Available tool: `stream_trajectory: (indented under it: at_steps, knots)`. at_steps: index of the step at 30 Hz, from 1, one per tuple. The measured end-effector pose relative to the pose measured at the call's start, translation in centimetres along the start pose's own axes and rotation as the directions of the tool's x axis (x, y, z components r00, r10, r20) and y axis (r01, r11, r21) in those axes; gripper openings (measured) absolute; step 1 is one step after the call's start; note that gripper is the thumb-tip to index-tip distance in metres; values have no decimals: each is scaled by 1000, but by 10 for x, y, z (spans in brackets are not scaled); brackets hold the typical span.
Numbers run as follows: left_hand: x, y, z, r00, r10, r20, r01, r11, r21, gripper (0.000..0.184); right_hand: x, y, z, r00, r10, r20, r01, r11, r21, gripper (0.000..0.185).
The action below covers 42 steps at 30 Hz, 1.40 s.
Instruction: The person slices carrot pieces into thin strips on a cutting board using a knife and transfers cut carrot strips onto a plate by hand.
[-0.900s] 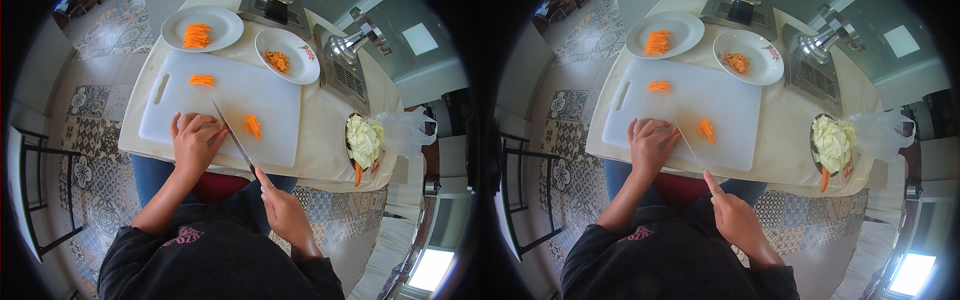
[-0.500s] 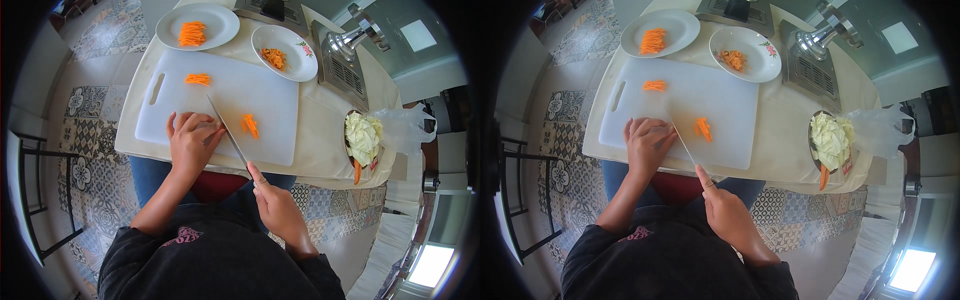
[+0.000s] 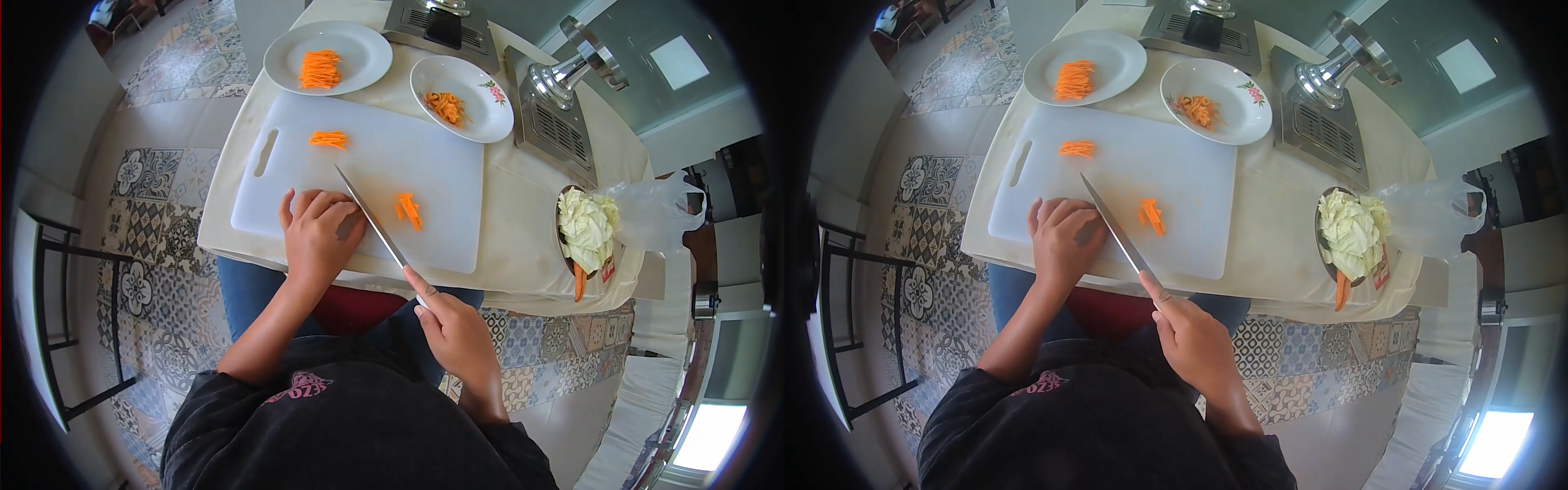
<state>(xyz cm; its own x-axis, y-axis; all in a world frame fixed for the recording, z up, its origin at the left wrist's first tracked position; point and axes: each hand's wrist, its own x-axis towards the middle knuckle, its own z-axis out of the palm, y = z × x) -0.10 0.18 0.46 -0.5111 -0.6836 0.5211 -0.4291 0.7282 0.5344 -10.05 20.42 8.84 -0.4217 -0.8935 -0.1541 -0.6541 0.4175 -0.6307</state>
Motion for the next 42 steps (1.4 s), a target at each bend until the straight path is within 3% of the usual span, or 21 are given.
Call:
stream_trajectory:
  at_steps: [8,16,23,29,42]
  knots:
    - [-1,-1,0,1000,21,-16,-21,1000,-17,16,-4,12,-3,997,79,4,-78,979,187,55]
    - [-6,-9,-1,995,96,-8,-96,995,-23,14,0,17,5,995,-73,-75,89,967,240,55]
    - [-7,-10,0,998,63,-15,-63,998,-20,16,-1,-2,-10,998,16,62,-27,983,183,54]
    - [-3,-3,-1,1000,17,-22,-17,1000,-16,16,3,-1,-3,996,-84,1,83,987,139,52]
    - [-3,0,1,999,-11,-30,11,1000,0,13,7,2,-3,997,-65,34,61,993,100,54]
